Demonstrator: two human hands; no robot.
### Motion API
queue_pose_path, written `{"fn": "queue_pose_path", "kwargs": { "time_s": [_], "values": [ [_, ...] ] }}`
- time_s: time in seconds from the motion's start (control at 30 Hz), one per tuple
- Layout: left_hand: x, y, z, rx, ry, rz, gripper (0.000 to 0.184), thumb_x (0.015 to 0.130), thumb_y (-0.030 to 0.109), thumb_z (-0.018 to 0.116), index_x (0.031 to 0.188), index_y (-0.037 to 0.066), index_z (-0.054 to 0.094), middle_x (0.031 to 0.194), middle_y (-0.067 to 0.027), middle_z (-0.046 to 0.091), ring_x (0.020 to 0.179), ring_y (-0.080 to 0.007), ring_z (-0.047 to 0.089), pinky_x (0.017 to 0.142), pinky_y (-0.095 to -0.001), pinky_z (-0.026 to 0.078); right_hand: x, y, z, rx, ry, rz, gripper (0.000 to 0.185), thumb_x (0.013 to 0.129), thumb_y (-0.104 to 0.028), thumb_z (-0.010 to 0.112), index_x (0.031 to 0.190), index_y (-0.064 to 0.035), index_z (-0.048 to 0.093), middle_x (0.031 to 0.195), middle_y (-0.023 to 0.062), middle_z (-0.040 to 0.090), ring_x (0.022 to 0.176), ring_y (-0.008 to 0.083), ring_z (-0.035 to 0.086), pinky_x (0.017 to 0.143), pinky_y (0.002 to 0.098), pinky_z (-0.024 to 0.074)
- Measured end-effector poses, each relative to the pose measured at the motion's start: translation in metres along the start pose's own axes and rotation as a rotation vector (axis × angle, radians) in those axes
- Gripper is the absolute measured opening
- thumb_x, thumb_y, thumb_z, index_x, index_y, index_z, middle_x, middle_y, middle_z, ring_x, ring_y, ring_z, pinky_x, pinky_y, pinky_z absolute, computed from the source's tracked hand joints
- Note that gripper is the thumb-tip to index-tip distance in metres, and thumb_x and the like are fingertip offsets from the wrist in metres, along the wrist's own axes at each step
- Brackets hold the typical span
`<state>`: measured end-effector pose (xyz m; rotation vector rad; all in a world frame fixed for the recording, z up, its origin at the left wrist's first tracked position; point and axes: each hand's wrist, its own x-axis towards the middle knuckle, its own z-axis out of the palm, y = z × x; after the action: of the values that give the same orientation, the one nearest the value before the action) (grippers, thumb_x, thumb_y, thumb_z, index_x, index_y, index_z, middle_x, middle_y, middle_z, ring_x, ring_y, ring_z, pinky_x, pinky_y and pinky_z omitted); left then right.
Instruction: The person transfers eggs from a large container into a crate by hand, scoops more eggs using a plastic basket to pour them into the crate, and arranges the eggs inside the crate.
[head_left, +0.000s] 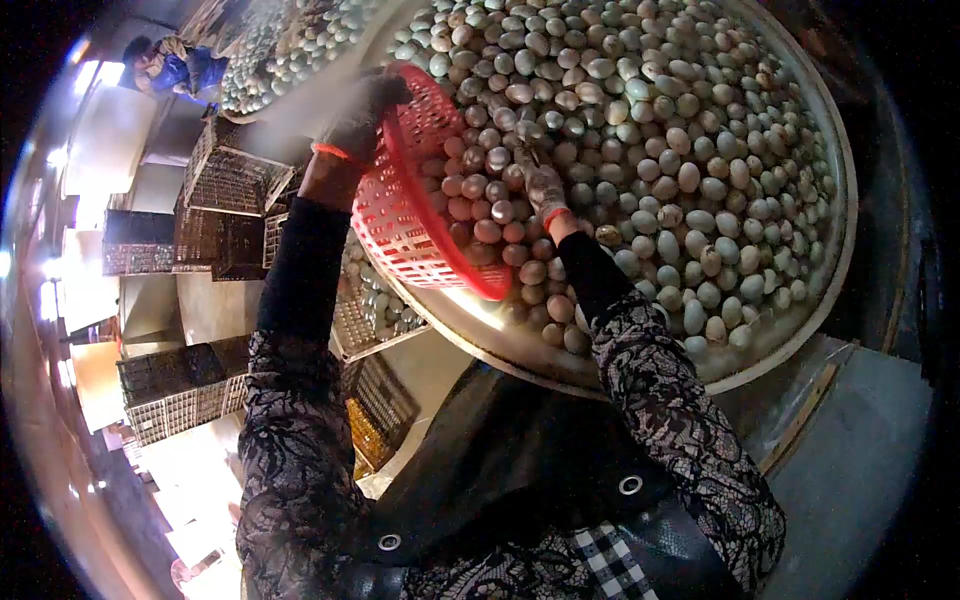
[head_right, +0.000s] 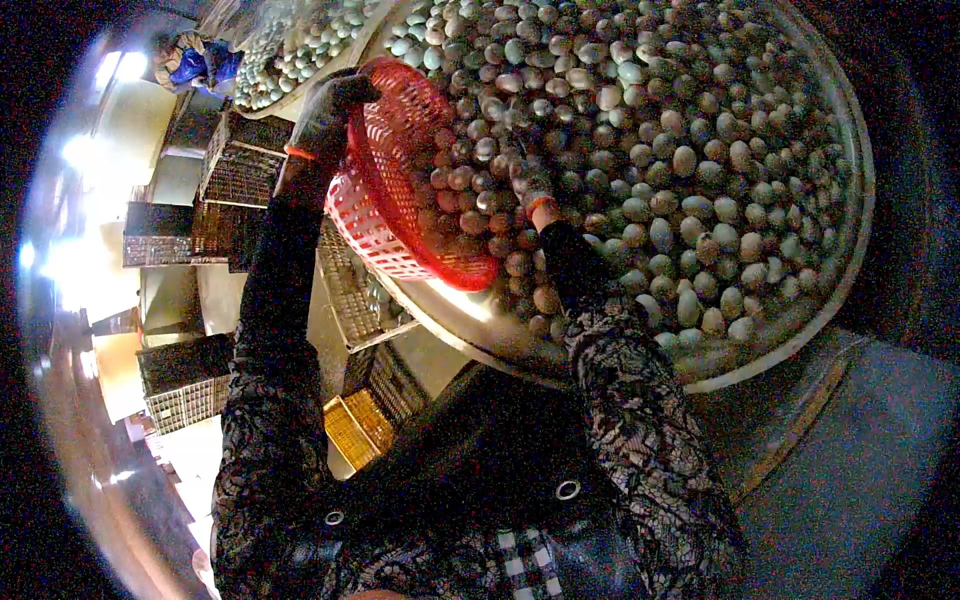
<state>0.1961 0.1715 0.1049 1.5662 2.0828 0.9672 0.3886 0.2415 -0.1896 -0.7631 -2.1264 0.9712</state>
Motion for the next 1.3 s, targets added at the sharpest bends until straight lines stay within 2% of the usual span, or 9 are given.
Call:
{"fn": "queue_pose_path", "kwargs": {
  "time_s": [0.27,0.43,0.63,0.7,0.83,0.9,0.97,1.07,1.3],
  "values": [
    [0.014,-0.069,-0.032,0.263,-0.046,0.340,0.029,0.079,0.010,0.049,0.101,-0.004,0.061,0.101,-0.0071,0.062,0.090,-0.0137,0.055,0.085,-0.0271,0.042,0.006,-0.033,0.021,0.604,-0.148,0.354,0.061,0.086,-0.041,0.049,0.134,-0.0085,0.031,0.122,0.0191,0.049,0.107,0.0353,0.049,0.087,0.0383,0.0402],
    [-0.015,-0.065,-0.056,-0.414,0.111,-0.053,0.029,0.079,0.009,0.049,0.101,-0.004,0.061,0.101,-0.0072,0.062,0.089,-0.0137,0.056,0.084,-0.0270,0.042,0.020,-0.079,-0.013,0.404,-0.119,0.588,0.067,0.084,-0.048,0.049,0.135,-0.0089,0.031,0.124,0.0191,0.048,0.111,0.0375,0.046,0.090,0.0379,0.0380],
    [-0.027,-0.074,-0.046,-0.529,0.137,-0.124,0.028,0.078,0.008,0.049,0.100,-0.004,0.061,0.101,-0.0073,0.062,0.088,-0.0137,0.056,0.084,-0.0269,0.043,0.029,-0.042,0.009,0.146,-0.152,0.256,0.056,0.088,-0.039,0.046,0.135,-0.0149,0.032,0.123,0.0196,0.047,0.112,0.0355,0.047,0.092,0.0365,0.0377],
    [-0.027,-0.077,-0.041,-0.535,0.142,-0.140,0.028,0.078,0.007,0.049,0.100,-0.004,0.061,0.101,-0.0074,0.062,0.088,-0.0137,0.056,0.083,-0.0269,0.043,0.027,-0.062,-0.014,0.276,-0.218,0.408,0.051,0.087,-0.036,0.047,0.133,-0.0173,0.035,0.120,0.0189,0.049,0.111,0.0345,0.047,0.091,0.0373,0.0394],
    [-0.033,-0.069,-0.036,-0.455,0.170,-0.154,0.029,0.075,0.007,0.050,0.099,-0.005,0.061,0.099,-0.0071,0.063,0.084,-0.0129,0.057,0.080,-0.0263,0.044,0.024,-0.096,-0.074,-0.065,-0.319,0.258,0.034,0.086,-0.031,0.051,0.111,-0.0080,0.057,0.107,0.0167,0.058,0.099,0.0311,0.056,0.083,0.0368,0.0445],
    [-0.037,-0.061,-0.033,-0.528,0.204,-0.136,0.028,0.075,0.009,0.050,0.097,-0.004,0.062,0.094,-0.0063,0.064,0.080,-0.0123,0.057,0.077,-0.0252,0.044,0.019,-0.037,-0.065,-0.122,0.172,0.038,0.034,0.088,-0.033,0.048,0.103,-0.0060,0.061,0.103,0.0161,0.060,0.094,0.0308,0.058,0.081,0.0356,0.0454],
    [-0.033,-0.053,-0.036,-0.123,0.102,-0.086,0.027,0.075,0.010,0.051,0.096,-0.003,0.063,0.089,-0.0055,0.064,0.079,-0.0117,0.056,0.076,-0.0247,0.043,0.035,-0.004,-0.078,-0.161,0.198,0.137,0.035,0.089,-0.034,0.048,0.106,-0.0062,0.060,0.107,0.0153,0.059,0.096,0.0296,0.058,0.081,0.0348,0.0456],
    [-0.038,-0.030,-0.020,-0.208,0.219,-0.065,0.025,0.075,0.011,0.051,0.093,-0.003,0.063,0.087,-0.0057,0.064,0.078,-0.0114,0.055,0.075,-0.0240,0.043,0.054,-0.027,-0.108,0.196,0.103,0.425,0.037,0.089,-0.035,0.047,0.111,-0.0069,0.057,0.113,0.0149,0.057,0.101,0.0290,0.056,0.083,0.0336,0.0448],
    [-0.037,-0.004,-0.009,-0.213,0.241,-0.248,0.021,0.075,0.008,0.054,0.090,0.000,0.066,0.089,-0.0040,0.065,0.078,-0.0101,0.056,0.073,-0.0241,0.044,0.083,0.027,-0.065,-0.130,-0.105,0.057,0.039,0.091,-0.031,0.042,0.124,-0.0110,0.049,0.123,0.0155,0.050,0.112,0.0303,0.048,0.093,0.0338,0.0391]
  ]
}}
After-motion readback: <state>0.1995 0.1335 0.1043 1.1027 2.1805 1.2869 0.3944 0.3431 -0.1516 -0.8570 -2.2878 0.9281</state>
